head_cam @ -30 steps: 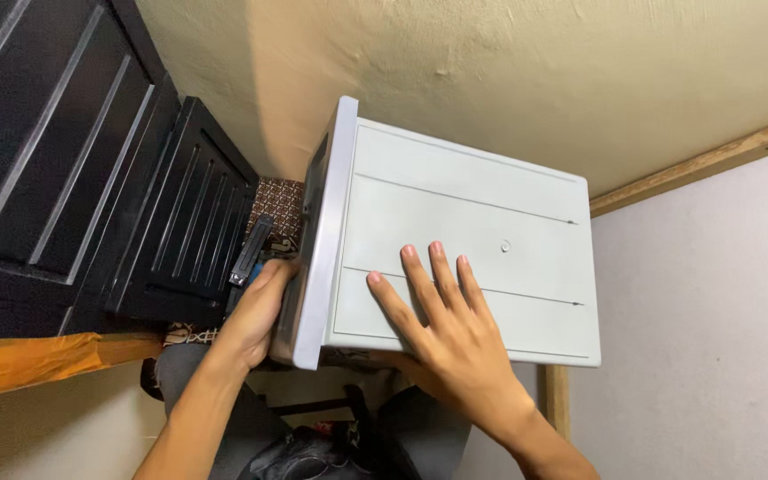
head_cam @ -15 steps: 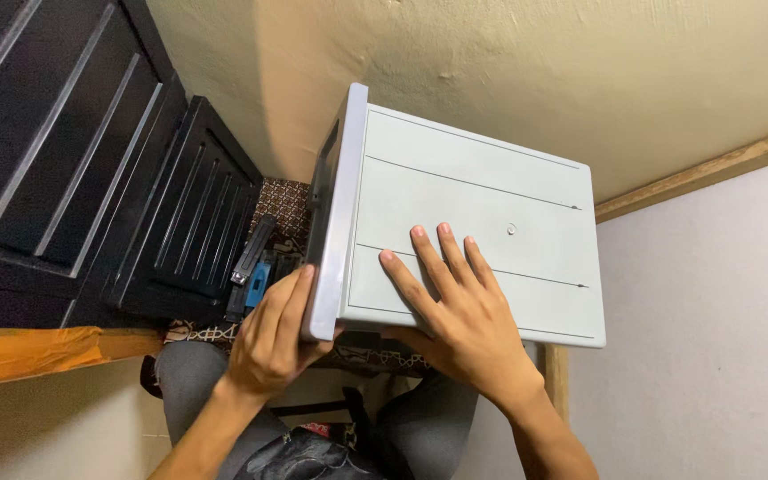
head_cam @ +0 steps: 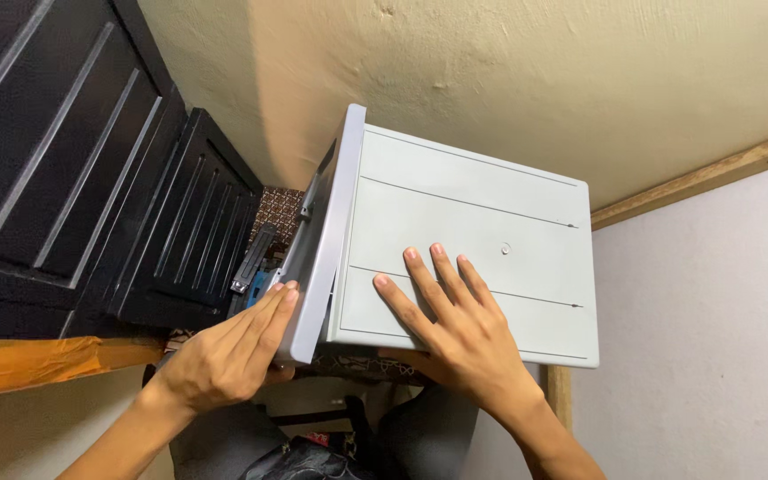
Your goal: The person sits on the floor and takes apart a plastic storage drawer unit. They detach the gray front panel from the drawer box, remove a blue latch piece and black side rails, then reattach the front panel and latch and begin fitting the black rails back onto the drawer.
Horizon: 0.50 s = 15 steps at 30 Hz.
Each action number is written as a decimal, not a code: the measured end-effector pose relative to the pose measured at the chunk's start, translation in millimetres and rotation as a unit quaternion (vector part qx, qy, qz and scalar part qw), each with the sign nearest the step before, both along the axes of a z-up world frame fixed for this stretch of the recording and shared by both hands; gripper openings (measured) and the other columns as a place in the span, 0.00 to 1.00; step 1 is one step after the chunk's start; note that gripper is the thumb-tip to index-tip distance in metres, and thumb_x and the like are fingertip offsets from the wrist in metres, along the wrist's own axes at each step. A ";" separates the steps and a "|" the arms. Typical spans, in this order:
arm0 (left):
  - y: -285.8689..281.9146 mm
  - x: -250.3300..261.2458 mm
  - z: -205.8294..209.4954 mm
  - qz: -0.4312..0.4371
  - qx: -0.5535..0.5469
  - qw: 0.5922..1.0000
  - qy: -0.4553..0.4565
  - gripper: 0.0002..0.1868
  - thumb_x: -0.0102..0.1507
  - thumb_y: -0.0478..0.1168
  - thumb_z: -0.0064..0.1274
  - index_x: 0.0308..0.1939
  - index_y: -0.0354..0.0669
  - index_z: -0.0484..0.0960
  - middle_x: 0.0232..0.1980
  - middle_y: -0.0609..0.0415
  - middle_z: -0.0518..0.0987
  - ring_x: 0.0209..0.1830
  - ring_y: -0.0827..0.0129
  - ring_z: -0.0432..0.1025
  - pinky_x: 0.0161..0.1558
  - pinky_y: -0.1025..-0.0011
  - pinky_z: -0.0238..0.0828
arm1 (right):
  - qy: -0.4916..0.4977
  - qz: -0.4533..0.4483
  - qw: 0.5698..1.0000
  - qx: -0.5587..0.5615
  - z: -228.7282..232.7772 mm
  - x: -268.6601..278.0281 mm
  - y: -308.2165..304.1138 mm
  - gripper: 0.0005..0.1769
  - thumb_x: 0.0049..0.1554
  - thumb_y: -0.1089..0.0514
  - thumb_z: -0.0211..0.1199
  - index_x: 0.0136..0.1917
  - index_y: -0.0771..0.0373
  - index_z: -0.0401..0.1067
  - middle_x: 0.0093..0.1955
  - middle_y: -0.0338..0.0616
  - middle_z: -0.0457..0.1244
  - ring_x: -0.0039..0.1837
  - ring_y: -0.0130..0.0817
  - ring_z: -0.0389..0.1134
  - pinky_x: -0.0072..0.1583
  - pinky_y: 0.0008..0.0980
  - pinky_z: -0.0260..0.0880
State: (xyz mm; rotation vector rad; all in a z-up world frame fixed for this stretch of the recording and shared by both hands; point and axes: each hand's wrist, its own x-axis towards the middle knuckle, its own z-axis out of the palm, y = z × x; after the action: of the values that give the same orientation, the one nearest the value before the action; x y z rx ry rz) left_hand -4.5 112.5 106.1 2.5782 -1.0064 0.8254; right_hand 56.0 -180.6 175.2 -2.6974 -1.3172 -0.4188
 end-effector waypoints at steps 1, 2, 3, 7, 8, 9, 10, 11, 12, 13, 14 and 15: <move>0.3 0.4 1.8 0.003 0.000 1.000 0.002 0.35 0.71 0.52 0.38 0.61 0.14 0.68 0.57 0.25 0.78 0.57 0.46 0.78 0.55 0.63 0.74 | 0.000 0.002 1.000 0.002 0.0 -0.3 0.4 0.47 0.51 0.31 0.67 0.77 0.49 0.60 0.76 0.58 0.56 0.73 0.63 0.60 0.70 0.59 0.60; 0.4 0.9 2.8 0.006 -0.001 1.000 0.003 0.35 0.71 0.52 0.38 0.61 0.14 0.68 0.57 0.26 0.78 0.57 0.47 0.77 0.55 0.64 0.73 | 0.000 0.002 1.000 0.000 0.0 -0.5 0.2 0.47 0.51 0.31 0.67 0.77 0.49 0.60 0.76 0.58 0.56 0.73 0.63 0.60 0.70 0.60 0.60; 0.6 1.9 3.6 0.009 -0.001 1.000 0.004 0.34 0.70 0.52 0.38 0.61 0.14 0.68 0.58 0.26 0.78 0.57 0.47 0.77 0.55 0.64 0.73 | -0.001 0.002 1.000 -0.003 -0.1 -0.3 0.0 0.47 0.51 0.31 0.67 0.77 0.49 0.60 0.76 0.58 0.56 0.73 0.63 0.60 0.70 0.60 0.60; 2.4 1.9 4.1 0.011 -0.015 1.000 0.000 0.31 0.71 0.48 0.40 0.61 0.13 0.68 0.58 0.27 0.78 0.57 0.48 0.77 0.55 0.64 0.73 | 0.008 0.009 1.000 0.008 -4.2 -0.4 -2.0 0.48 0.50 0.30 0.66 0.77 0.49 0.59 0.76 0.57 0.55 0.74 0.64 0.59 0.71 0.61 0.59; 2.2 2.4 4.2 0.012 -0.017 1.000 0.001 0.30 0.71 0.46 0.40 0.61 0.14 0.69 0.58 0.27 0.78 0.58 0.48 0.77 0.55 0.64 0.74 | 0.008 0.008 1.000 0.006 -5.2 -0.7 -2.6 0.48 0.50 0.30 0.66 0.77 0.49 0.59 0.76 0.58 0.55 0.74 0.64 0.59 0.70 0.61 0.59; 2.3 3.0 4.5 0.013 -0.018 1.000 0.002 0.28 0.72 0.45 0.41 0.61 0.14 0.69 0.58 0.27 0.78 0.58 0.48 0.78 0.56 0.65 0.74 | 0.008 0.007 1.000 0.004 -6.2 -0.5 -2.8 0.47 0.51 0.30 0.66 0.77 0.49 0.59 0.76 0.58 0.55 0.74 0.64 0.59 0.70 0.61 0.59; 2.9 2.8 5.7 0.015 -0.017 1.000 0.002 0.28 0.71 0.44 0.41 0.60 0.14 0.69 0.58 0.28 0.78 0.58 0.49 0.78 0.55 0.65 0.74 | 0.007 0.006 1.000 0.002 -6.7 -0.2 -2.9 0.47 0.51 0.30 0.66 0.77 0.49 0.59 0.76 0.58 0.55 0.74 0.64 0.59 0.70 0.61 0.59; 3.8 2.3 7.6 0.016 -0.016 1.000 0.002 0.27 0.71 0.43 0.41 0.60 0.15 0.70 0.58 0.29 0.78 0.57 0.49 0.78 0.55 0.65 0.74 | 0.006 0.008 1.000 0.005 -5.9 -0.1 -3.4 0.47 0.51 0.31 0.66 0.77 0.49 0.59 0.77 0.57 0.55 0.74 0.64 0.59 0.70 0.61 0.59; 4.2 2.5 9.5 0.017 -0.014 1.000 0.003 0.26 0.71 0.42 0.41 0.60 0.15 0.70 0.58 0.29 0.79 0.57 0.50 0.77 0.54 0.66 0.74 | 0.005 0.010 1.000 0.009 -4.5 0.5 -3.7 0.47 0.51 0.32 0.67 0.77 0.49 0.59 0.77 0.57 0.55 0.74 0.63 0.58 0.70 0.61 0.58; 4.8 3.4 11.3 0.019 -0.013 1.000 0.002 0.25 0.71 0.42 0.41 0.60 0.16 0.70 0.58 0.29 0.79 0.57 0.50 0.78 0.54 0.65 0.74 | 0.003 0.013 1.000 0.011 -2.9 1.2 -3.1 0.47 0.50 0.32 0.67 0.77 0.49 0.58 0.77 0.56 0.55 0.74 0.63 0.58 0.70 0.61 0.58; 5.1 3.8 12.7 0.024 -0.017 1.000 0.003 0.24 0.72 0.42 0.41 0.59 0.17 0.70 0.58 0.29 0.78 0.56 0.49 0.78 0.53 0.65 0.75 | 0.009 0.004 1.000 -0.003 1.4 3.9 -7.0 0.47 0.48 0.34 0.68 0.76 0.47 0.60 0.77 0.55 0.56 0.74 0.61 0.59 0.70 0.60 0.59; 6.4 2.5 14.0 0.028 -0.024 0.999 0.005 0.24 0.72 0.42 0.41 0.59 0.17 0.69 0.58 0.29 0.78 0.56 0.49 0.78 0.53 0.65 0.75 | 0.018 -0.005 1.000 -0.016 7.3 6.2 -13.5 0.47 0.45 0.36 0.69 0.75 0.46 0.61 0.76 0.54 0.56 0.74 0.59 0.59 0.71 0.58 0.59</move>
State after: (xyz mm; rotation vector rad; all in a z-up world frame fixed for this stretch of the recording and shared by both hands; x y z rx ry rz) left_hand -1.9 118.9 120.1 2.5773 -0.9050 0.8404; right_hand 62.1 -194.1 182.5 -2.7253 -1.3123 -0.3526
